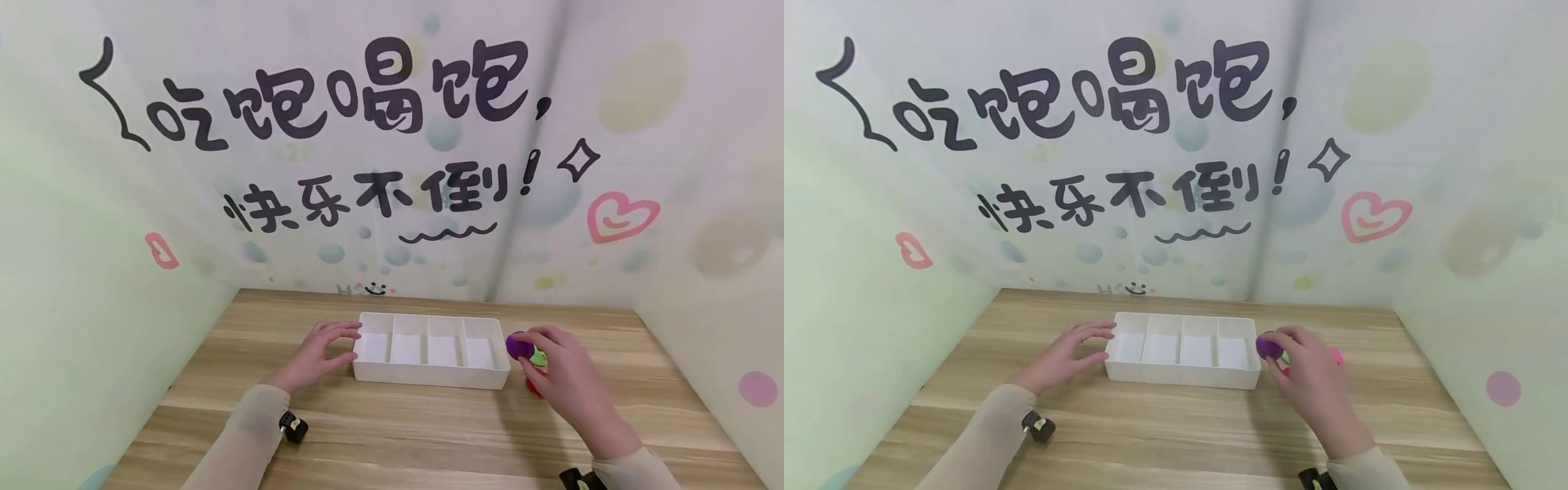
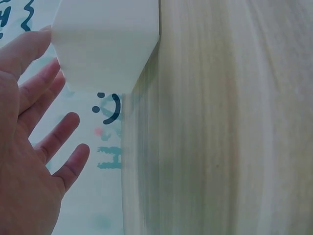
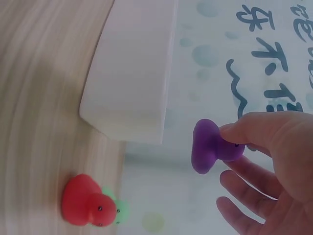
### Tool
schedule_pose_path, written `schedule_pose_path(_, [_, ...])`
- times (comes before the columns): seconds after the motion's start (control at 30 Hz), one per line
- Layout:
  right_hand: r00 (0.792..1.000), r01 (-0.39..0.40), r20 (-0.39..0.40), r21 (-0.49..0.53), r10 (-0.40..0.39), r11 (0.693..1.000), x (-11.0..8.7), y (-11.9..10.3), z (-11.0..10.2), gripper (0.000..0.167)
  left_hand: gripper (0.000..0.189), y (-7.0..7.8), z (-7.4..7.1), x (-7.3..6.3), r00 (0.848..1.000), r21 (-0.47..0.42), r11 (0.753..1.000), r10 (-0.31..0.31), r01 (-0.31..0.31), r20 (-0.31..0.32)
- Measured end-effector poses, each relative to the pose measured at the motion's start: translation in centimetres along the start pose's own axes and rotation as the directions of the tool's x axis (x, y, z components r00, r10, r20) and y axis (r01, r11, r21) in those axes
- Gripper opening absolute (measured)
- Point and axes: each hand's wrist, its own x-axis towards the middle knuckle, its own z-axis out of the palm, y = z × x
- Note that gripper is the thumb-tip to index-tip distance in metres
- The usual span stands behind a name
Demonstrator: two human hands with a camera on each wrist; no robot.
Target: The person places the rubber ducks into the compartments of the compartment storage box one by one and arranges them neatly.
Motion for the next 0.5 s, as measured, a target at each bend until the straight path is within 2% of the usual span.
schedule_pose_path(0.5, [0.995, 0.033, 0.087, 0.071, -0.039, 0.997, 2.1, -3.1, 2.4, 0.028, 0.031, -0.3, 0.1, 0.1, 1.0, 0.001, 1.0, 0.012, -0.012, -0.002])
